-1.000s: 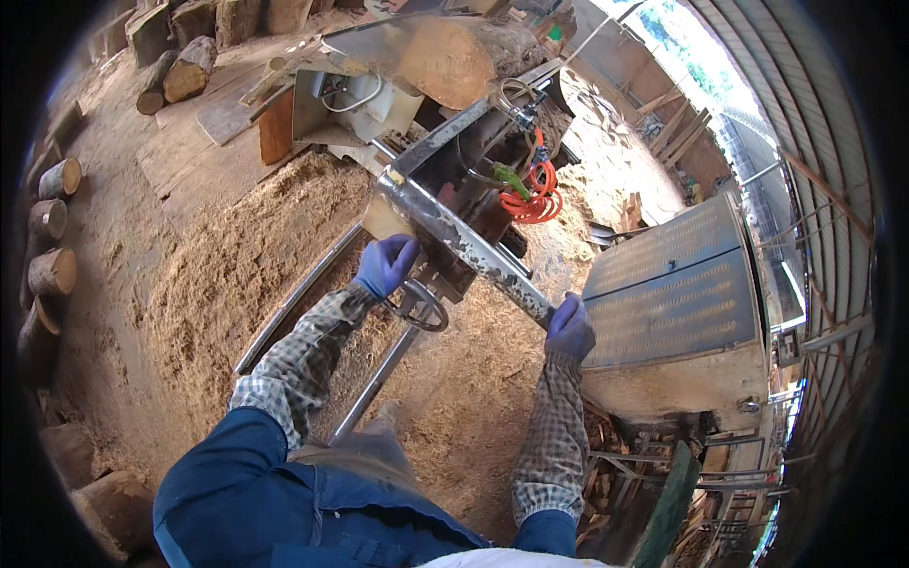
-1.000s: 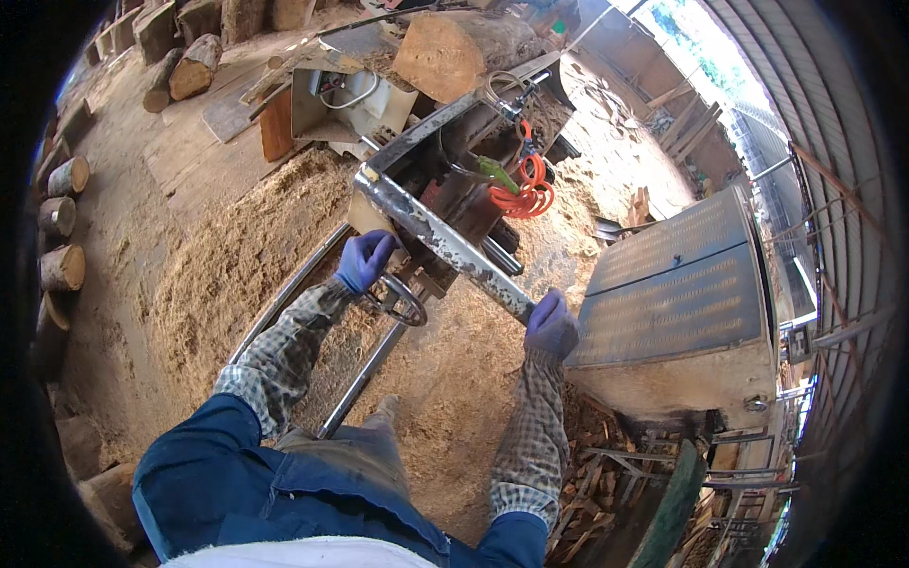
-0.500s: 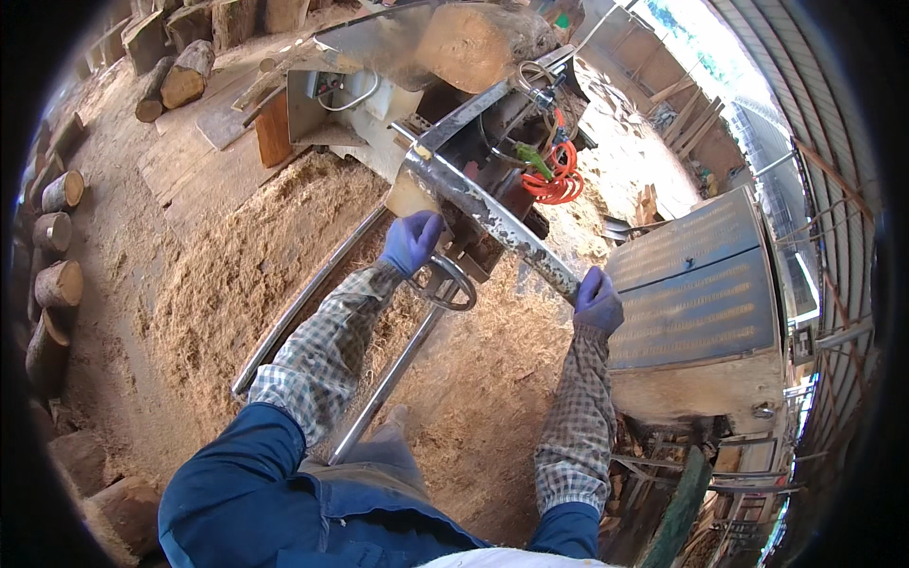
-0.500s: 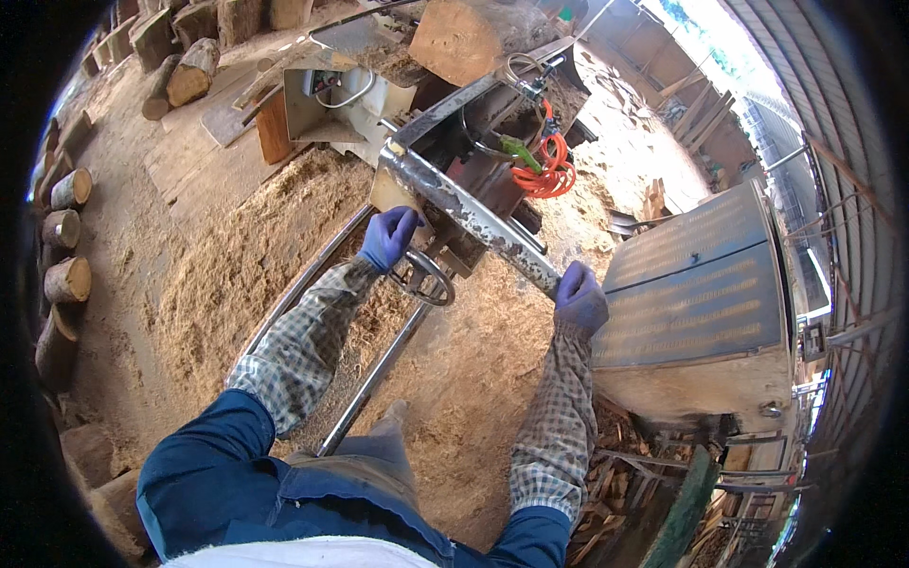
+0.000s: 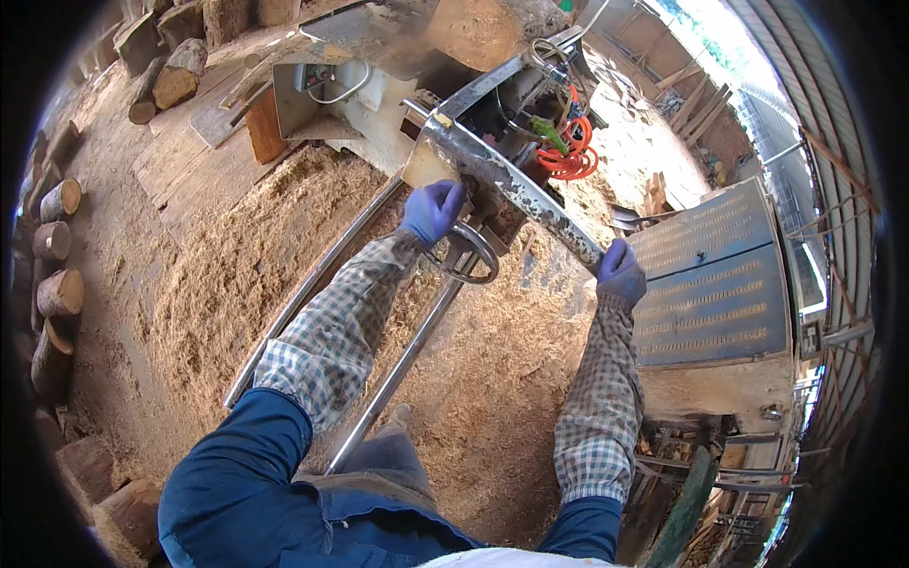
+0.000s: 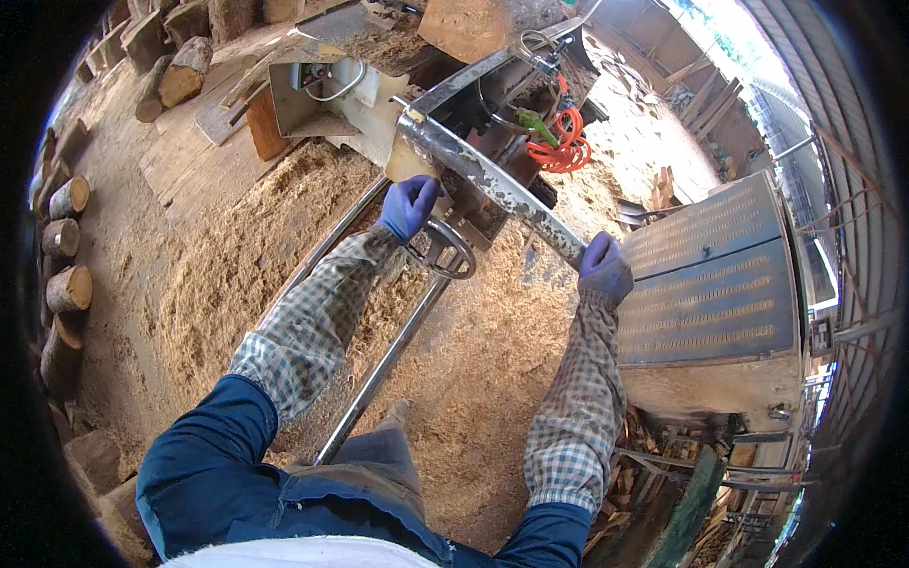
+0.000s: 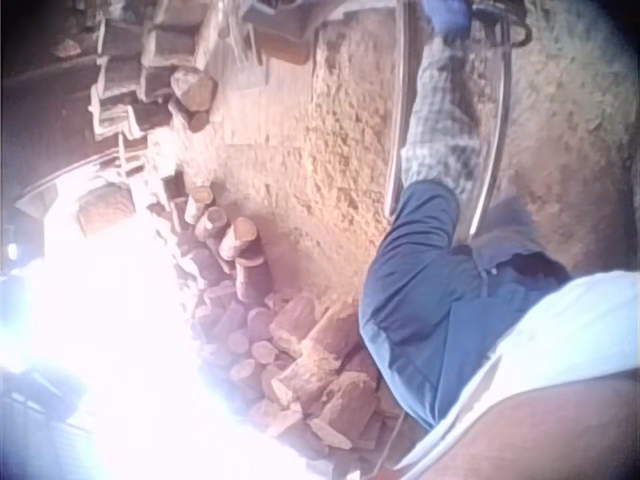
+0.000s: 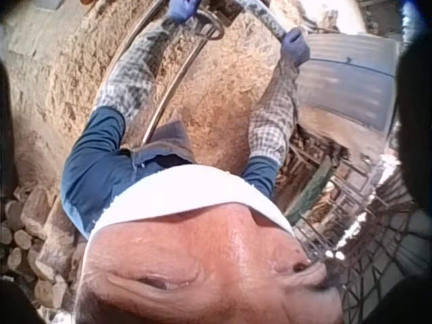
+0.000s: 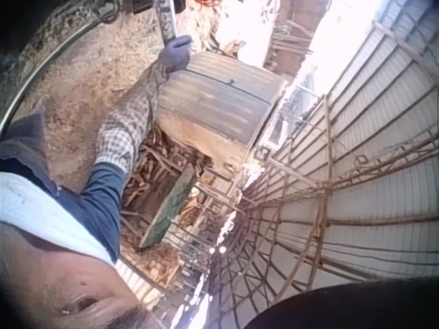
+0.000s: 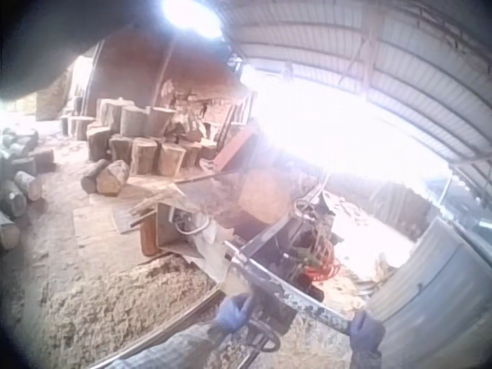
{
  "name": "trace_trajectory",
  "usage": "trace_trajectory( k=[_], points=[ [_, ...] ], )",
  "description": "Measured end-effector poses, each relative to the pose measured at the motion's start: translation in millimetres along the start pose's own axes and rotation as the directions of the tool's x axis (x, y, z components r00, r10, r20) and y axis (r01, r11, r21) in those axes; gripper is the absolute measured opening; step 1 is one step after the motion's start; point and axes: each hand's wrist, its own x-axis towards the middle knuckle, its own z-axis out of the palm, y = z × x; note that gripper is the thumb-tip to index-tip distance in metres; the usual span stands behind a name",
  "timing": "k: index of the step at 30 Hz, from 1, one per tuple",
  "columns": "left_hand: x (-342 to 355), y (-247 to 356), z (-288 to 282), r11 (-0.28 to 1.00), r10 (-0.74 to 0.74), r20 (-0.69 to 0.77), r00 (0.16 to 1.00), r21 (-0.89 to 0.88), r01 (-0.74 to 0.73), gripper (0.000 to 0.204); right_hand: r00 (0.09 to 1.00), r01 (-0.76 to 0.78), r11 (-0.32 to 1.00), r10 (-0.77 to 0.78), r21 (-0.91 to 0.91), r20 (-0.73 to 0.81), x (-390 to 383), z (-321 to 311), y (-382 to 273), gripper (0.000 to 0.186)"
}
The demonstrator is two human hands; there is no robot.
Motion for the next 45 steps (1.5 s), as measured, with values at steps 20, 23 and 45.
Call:
trace_trajectory(
  k=[20, 23, 45],
  points=[
    [72, -24, 40, 0.995, 0.049, -0.075, 0.996, -0.085, -0.056, 0.041, 0.991, 0.034, 0.999, -0.03, 0.033, -0.129, 65, 62, 22, 0.024],
    [82, -28, 43, 0.995, 0.036, -0.057, 0.998, -0.088, -0.04, 0.042, 0.994, 0.01, 0.999, -0.006, 0.036, -0.111, 73, 63, 19, 0.025],
    [158, -41, 82, 0.993, 0.085, -0.111, 0.99, -0.068, -0.093, 0.047, 0.978, 0.023, 0.999, -0.017, 0.031, -0.206, 142, 108, 36, 0.038]
  ],
)
